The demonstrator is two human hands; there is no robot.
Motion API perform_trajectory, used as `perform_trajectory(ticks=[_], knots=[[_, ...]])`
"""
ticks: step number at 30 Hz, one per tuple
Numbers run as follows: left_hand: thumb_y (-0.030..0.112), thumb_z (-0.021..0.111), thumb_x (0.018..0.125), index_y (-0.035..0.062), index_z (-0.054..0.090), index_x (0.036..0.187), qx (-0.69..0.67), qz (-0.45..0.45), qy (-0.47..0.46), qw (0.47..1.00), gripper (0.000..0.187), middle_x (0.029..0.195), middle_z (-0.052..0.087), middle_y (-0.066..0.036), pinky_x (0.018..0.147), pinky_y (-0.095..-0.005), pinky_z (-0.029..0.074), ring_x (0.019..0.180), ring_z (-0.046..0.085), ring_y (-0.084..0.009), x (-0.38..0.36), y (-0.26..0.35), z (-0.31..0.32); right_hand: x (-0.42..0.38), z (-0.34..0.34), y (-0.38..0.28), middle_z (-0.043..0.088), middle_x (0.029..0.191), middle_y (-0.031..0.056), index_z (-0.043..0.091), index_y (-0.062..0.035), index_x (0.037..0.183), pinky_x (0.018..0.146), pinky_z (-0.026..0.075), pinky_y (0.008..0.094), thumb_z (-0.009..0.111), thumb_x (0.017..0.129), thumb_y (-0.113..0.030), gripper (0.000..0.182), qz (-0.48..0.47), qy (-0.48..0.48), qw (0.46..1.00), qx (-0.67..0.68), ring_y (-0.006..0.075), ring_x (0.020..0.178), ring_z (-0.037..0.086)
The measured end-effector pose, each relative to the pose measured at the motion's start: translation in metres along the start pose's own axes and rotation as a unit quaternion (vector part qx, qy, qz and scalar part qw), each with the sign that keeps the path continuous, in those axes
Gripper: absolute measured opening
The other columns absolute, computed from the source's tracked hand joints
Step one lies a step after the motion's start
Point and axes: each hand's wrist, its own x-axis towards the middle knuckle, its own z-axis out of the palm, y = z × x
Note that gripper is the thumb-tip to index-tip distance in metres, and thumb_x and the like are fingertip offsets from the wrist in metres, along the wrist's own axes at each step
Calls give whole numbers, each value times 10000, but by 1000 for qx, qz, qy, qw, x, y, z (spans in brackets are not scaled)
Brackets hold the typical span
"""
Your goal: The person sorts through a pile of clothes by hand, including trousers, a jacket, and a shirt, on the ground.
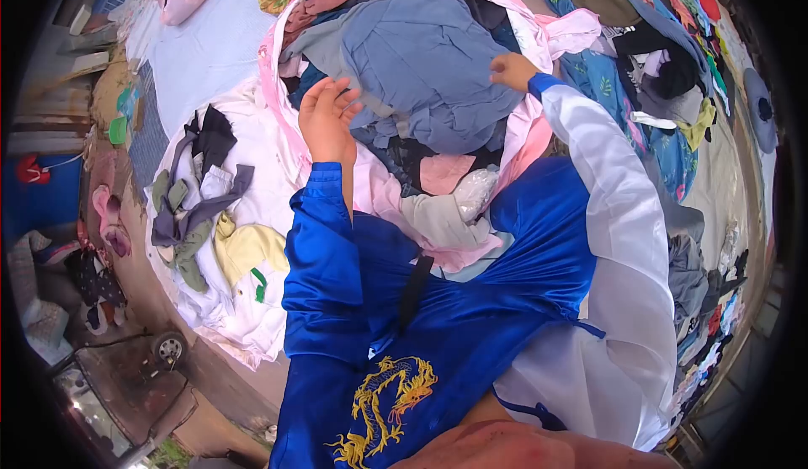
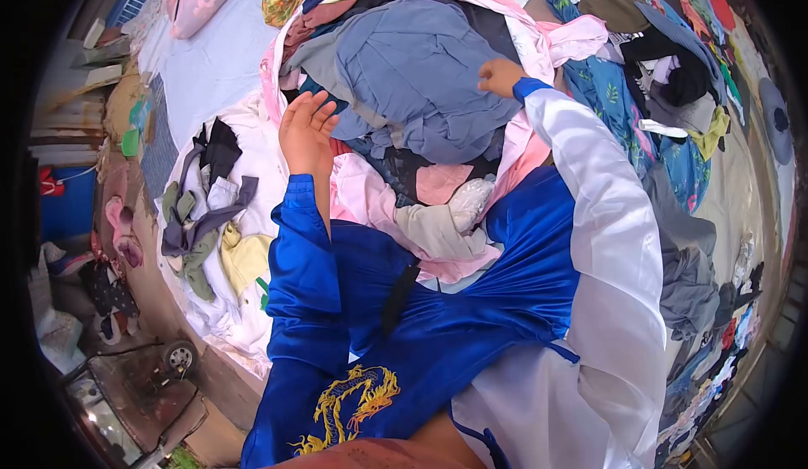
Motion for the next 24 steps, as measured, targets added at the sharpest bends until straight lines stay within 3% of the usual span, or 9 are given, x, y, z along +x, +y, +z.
perform_trajectory(ticks=[1,6,8,13,14,17,19,21,24], knots=[[134,579,953,11,542,1148,-6,0,9,1000,233,1044,673,-148,705,-343,554,848,676,-222,2,2,-5,22,24,-37,678,1104,197,679,-22,1114,937,477,418,699,801,-326,437,-16,-21,999,-19,361,1074,621],[106,562,961,10,556,1117,-32,28,51,998,183,1014,674,-152,671,-325,551,798,675,-204,5,20,-20,111,151,-157,522,1333,249,614,-45,1233,1016,440,421,707,791,-284,510,-41,14,997,64,374,1198,540],[100,560,961,10,556,1115,-44,37,55,997,178,1007,674,-152,666,-321,550,789,674,-201,6,23,-29,134,195,-189,505,1345,249,607,-54,1254,1030,434,413,720,779,-286,541,-52,48,994,80,370,1212,536],[96,561,961,17,565,1101,-63,31,42,997,161,1000,676,-147,658,-309,546,781,672,-197,5,27,-46,166,219,-228,516,1346,224,608,-50,1264,1038,430,397,736,753,-273,572,53,32,985,159,359,1227,530],[99,564,960,20,568,1098,-65,30,41,997,159,1001,677,-145,657,-308,545,778,671,-196,5,29,-47,171,217,-229,522,1344,219,618,-48,1254,1037,429,397,741,747,-267,566,63,40,985,156,358,1227,529],[112,576,954,21,572,1094,-70,20,43,996,166,1008,676,-133,639,-300,536,777,663,-184,-1,32,-51,163,178,-214,638,1165,196,628,6,1222,922,484,363,775,721,-277,594,-26,114,981,154,329,1036,634],[124,583,953,26,575,1096,-62,14,32,997,174,1012,676,-125,641,-296,531,786,660,-178,0,34,-51,147,130,-211,695,981,111,667,1,1154,818,511,317,741,772,-171,425,-40,108,958,264,249,895,667],[139,590,956,39,579,1103,-39,2,11,999,178,1013,679,-119,663,-296,530,802,662,-176,-2,31,-51,121,64,-229,674,869,33,679,-22,1096,662,486,255,691,833,-81,269,-44,82,895,436,128,737,617],[192,631,943,33,575,1131,74,-9,-47,996,253,1039,675,-111,673,-278,518,836,657,-161,-8,25,-38,72,-35,-259,612,801,-16,675,-37,1042,536,378,203,643,887,-53,159,-83,32,853,515,52,610,492]])
